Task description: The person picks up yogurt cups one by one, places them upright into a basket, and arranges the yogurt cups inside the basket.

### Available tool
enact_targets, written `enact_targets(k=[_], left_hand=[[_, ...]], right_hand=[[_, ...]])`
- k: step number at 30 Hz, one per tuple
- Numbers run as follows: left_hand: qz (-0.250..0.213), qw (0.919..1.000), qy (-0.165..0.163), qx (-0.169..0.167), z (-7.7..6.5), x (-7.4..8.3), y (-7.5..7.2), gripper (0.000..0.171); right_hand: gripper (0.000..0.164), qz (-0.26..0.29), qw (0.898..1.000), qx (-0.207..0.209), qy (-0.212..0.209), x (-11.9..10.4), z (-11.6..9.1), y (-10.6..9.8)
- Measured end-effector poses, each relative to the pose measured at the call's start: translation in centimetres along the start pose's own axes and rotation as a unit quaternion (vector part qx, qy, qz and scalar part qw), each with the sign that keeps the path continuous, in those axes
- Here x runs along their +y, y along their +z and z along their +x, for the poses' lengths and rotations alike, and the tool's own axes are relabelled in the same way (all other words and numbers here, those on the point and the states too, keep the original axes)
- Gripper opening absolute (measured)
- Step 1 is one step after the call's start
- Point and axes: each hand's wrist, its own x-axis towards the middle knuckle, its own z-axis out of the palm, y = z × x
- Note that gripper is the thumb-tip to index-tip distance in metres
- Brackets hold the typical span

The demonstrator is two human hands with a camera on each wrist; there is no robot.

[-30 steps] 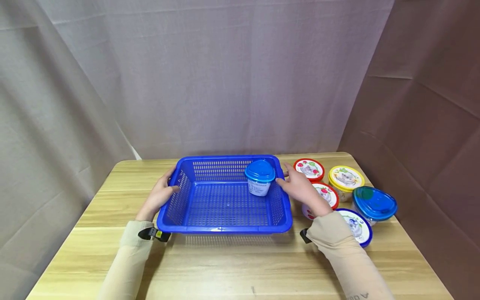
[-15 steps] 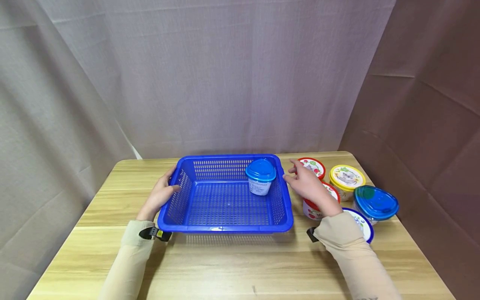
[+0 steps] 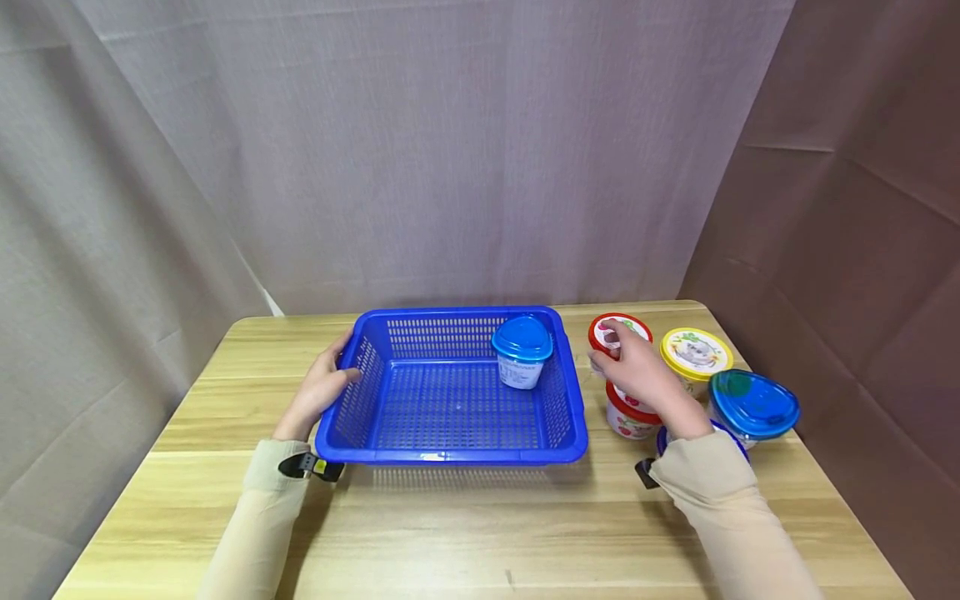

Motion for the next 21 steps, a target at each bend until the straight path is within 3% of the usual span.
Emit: enact_targets(k=[7, 15, 21], left_hand=[[-0.009, 1.0, -0.001, -0.001, 0.1, -0.2, 0.0, 0.084], [-0.008, 1.0, -0.004, 0.002, 0.3, -0.4, 0.1, 0.084], [-0.019, 0.9997, -0.014, 0.008, 1.8, -3.2, 0.1, 0.087]], right_hand=[[0.086, -0.032, 0.998, -0.025, 0.056, 0.8, -0.7, -0.5], [0.104, -0.035, 0.998, -0.021, 0.057, 2.2, -1.4, -1.0], [0.106, -0.031, 0.998, -0.017, 0.044, 3.3, -1.8, -1.0]])
